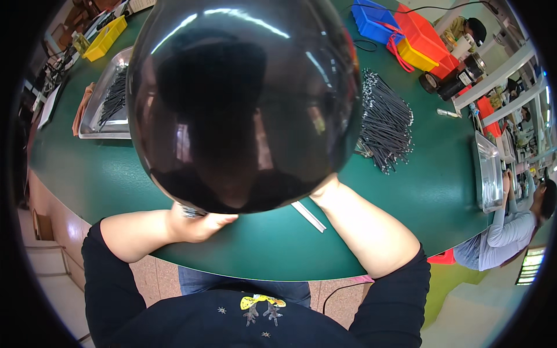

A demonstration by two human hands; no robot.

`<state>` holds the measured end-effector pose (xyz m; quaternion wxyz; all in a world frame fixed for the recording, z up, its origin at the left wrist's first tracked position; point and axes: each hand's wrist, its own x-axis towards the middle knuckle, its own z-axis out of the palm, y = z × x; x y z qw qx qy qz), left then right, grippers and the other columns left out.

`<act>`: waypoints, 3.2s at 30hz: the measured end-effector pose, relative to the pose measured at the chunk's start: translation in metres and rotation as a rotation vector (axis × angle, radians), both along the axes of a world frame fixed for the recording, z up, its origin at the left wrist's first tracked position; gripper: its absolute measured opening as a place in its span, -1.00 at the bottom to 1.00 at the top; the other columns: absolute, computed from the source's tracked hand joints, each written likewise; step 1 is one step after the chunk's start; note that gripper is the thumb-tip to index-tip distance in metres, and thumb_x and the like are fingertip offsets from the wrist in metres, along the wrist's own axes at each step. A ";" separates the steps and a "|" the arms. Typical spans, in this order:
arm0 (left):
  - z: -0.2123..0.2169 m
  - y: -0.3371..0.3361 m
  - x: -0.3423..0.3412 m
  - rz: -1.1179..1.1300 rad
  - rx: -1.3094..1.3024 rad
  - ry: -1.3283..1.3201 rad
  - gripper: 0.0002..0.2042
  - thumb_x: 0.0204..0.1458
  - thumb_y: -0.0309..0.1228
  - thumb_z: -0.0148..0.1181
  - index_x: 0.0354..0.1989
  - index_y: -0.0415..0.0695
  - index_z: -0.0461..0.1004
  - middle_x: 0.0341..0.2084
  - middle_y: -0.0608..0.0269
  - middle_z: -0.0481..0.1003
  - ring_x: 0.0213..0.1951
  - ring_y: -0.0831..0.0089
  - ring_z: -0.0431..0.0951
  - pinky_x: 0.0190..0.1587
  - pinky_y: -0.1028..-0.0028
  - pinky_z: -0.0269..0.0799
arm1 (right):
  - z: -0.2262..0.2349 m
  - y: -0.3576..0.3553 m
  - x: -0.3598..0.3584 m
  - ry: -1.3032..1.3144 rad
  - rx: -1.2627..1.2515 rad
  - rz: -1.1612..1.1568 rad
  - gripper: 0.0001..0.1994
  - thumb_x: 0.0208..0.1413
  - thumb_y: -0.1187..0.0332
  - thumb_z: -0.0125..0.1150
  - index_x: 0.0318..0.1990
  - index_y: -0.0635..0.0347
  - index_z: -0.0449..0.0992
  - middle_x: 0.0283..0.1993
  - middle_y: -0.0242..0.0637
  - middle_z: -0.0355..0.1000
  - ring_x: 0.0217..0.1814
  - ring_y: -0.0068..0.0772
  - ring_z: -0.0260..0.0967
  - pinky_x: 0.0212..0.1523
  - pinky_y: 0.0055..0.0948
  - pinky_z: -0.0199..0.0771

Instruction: The person holds and aligns individual black rods under a desk lamp, picks up a bundle of rods from a metal tray, and cuts the bundle with a utility knife on the table.

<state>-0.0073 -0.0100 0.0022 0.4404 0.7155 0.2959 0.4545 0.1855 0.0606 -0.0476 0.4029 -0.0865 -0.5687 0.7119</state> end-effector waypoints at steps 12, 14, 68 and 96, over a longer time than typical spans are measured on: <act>-0.020 0.003 -0.001 -0.084 -0.283 0.089 -0.96 -0.10 -0.52 0.11 -0.49 -0.22 0.42 -0.57 0.22 0.47 -0.49 0.53 0.47 -0.42 0.56 0.35 | -0.009 -0.004 0.008 0.120 -0.179 0.056 -0.67 0.03 0.42 0.00 -0.06 0.42 0.27 -0.11 -0.12 0.32 -0.07 -0.20 0.28 -0.01 -0.38 0.23; -0.018 0.004 -0.001 -0.038 0.029 0.150 -0.94 -0.15 -0.53 0.15 -0.47 -0.20 0.43 -0.55 0.23 0.47 -0.47 0.43 0.48 -0.38 0.53 0.35 | -0.004 -0.006 0.002 0.140 -0.216 0.074 -0.67 0.03 0.43 0.00 -0.06 0.43 0.27 -0.11 -0.12 0.32 -0.06 -0.18 0.28 0.00 -0.36 0.23; -0.003 0.005 -0.007 -0.293 0.319 -0.031 -0.73 -0.32 -0.51 0.24 -0.39 -0.24 0.34 -0.43 0.09 0.42 -0.09 -0.02 0.35 -0.15 0.22 0.28 | 0.086 -0.018 -0.029 -0.086 0.130 -0.149 -0.70 0.04 0.31 -0.06 -0.10 0.27 0.28 -0.18 -0.25 0.30 -0.19 -0.43 0.26 -0.25 -0.52 0.27; -0.019 -0.009 0.013 -0.412 0.046 -0.121 -0.84 -0.25 -0.45 0.23 -0.50 -0.16 0.38 -0.64 0.23 0.37 -0.56 0.25 0.39 -0.48 0.42 0.29 | 0.100 0.047 0.088 -1.469 0.734 -0.984 -0.79 -0.30 0.33 0.05 -0.48 0.28 0.42 -0.47 -0.07 0.38 -0.38 -0.05 0.35 -0.30 -0.22 0.34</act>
